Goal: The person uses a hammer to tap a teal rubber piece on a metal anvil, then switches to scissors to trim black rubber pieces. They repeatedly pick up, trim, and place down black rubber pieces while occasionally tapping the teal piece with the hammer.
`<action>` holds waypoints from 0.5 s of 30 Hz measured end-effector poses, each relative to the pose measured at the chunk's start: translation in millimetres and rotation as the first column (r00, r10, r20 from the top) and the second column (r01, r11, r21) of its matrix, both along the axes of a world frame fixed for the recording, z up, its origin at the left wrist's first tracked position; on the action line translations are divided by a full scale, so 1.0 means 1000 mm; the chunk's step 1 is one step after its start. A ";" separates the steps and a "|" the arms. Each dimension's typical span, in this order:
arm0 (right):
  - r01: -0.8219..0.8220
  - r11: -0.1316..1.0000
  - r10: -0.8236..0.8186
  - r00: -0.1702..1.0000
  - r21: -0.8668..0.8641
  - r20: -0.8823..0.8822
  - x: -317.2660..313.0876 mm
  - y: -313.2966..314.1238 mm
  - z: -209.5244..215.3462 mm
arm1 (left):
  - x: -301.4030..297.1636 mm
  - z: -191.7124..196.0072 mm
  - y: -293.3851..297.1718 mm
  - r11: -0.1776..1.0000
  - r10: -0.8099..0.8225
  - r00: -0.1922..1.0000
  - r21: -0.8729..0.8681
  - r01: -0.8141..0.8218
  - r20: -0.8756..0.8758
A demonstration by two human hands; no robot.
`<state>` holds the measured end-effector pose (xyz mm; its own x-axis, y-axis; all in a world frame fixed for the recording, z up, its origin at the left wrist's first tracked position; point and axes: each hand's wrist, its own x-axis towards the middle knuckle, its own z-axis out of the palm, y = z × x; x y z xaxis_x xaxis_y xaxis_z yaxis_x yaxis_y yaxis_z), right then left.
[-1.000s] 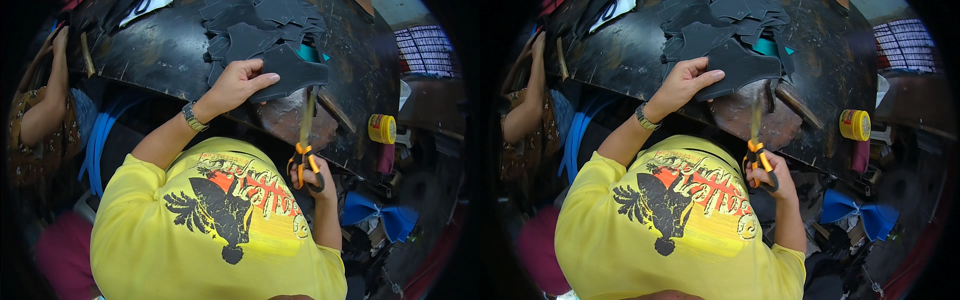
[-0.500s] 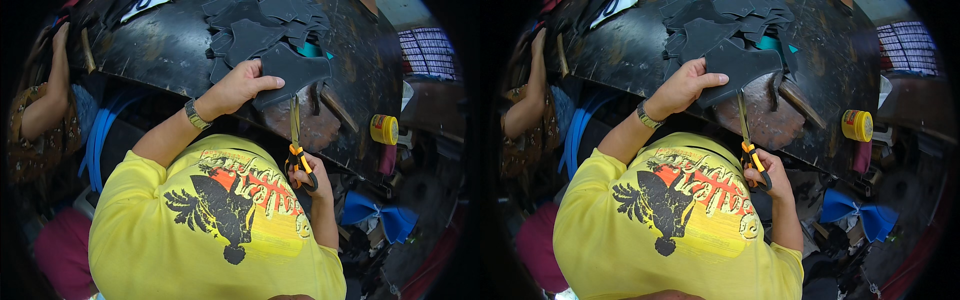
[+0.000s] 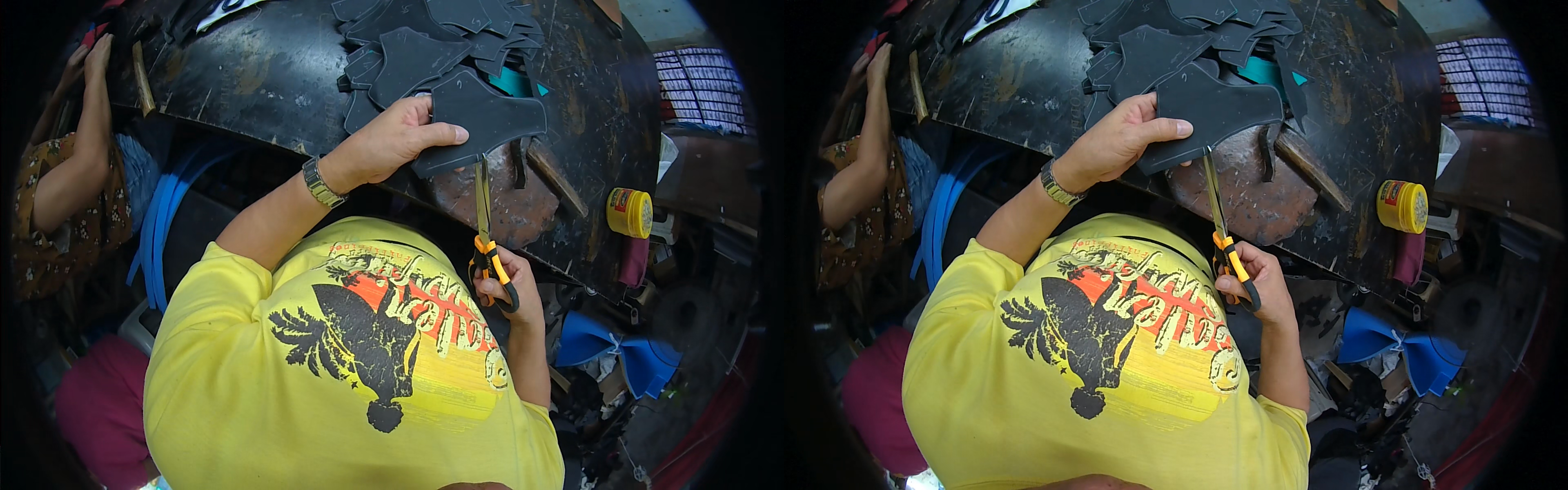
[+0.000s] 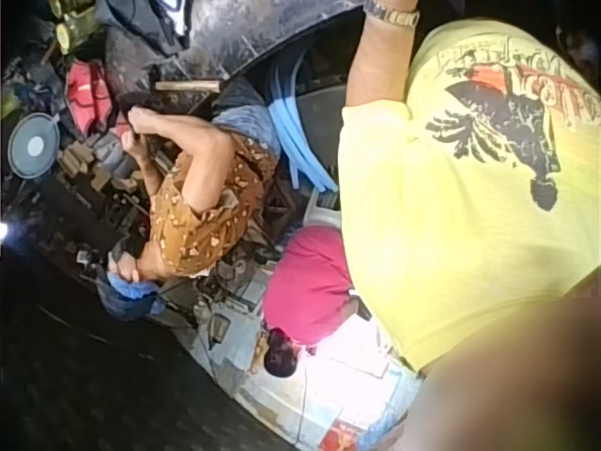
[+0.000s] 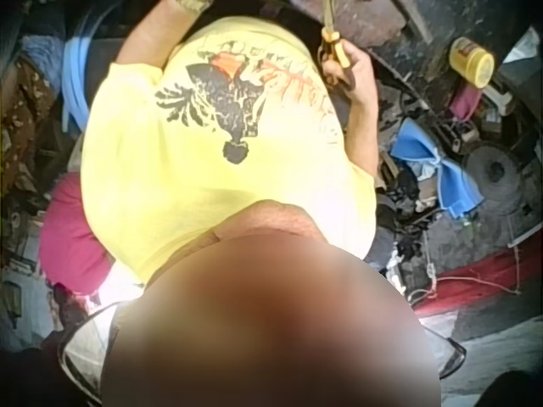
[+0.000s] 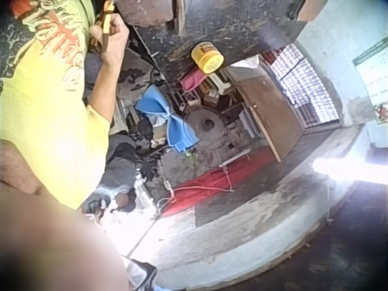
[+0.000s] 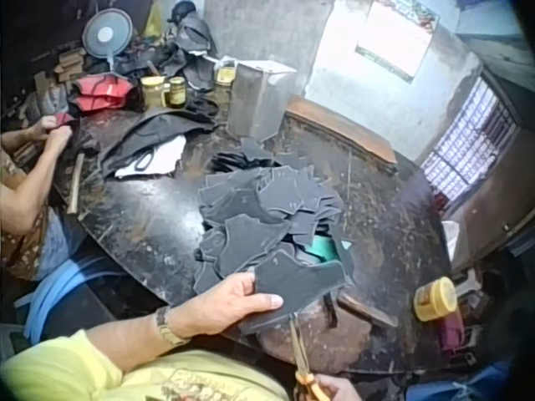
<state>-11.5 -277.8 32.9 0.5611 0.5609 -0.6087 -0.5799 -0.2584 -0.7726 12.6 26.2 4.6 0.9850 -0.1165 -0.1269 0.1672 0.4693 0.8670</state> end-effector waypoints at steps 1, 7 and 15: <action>0.004 1.000 -0.004 1.000 0.002 0.003 0.000 0.000 -0.002 | 0.000 0.001 0.000 1.000 -0.001 1.000 -0.028 0.001 0.005; 0.025 0.999 -0.023 0.998 -0.044 0.059 0.001 0.000 -0.010 | -0.001 0.006 0.004 0.991 -0.043 0.999 -0.129 0.043 0.001; 0.030 0.998 -0.028 0.999 0.056 -0.031 0.000 0.005 -0.004 | -0.002 0.007 0.003 0.999 -0.005 1.000 -0.053 0.006 0.026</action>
<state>-11.7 -273.0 28.8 0.5594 0.5785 -0.5936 -0.6097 -0.1979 -0.7675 10.2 29.7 11.9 0.9872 -0.1280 -0.0953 0.1482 0.5136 0.8451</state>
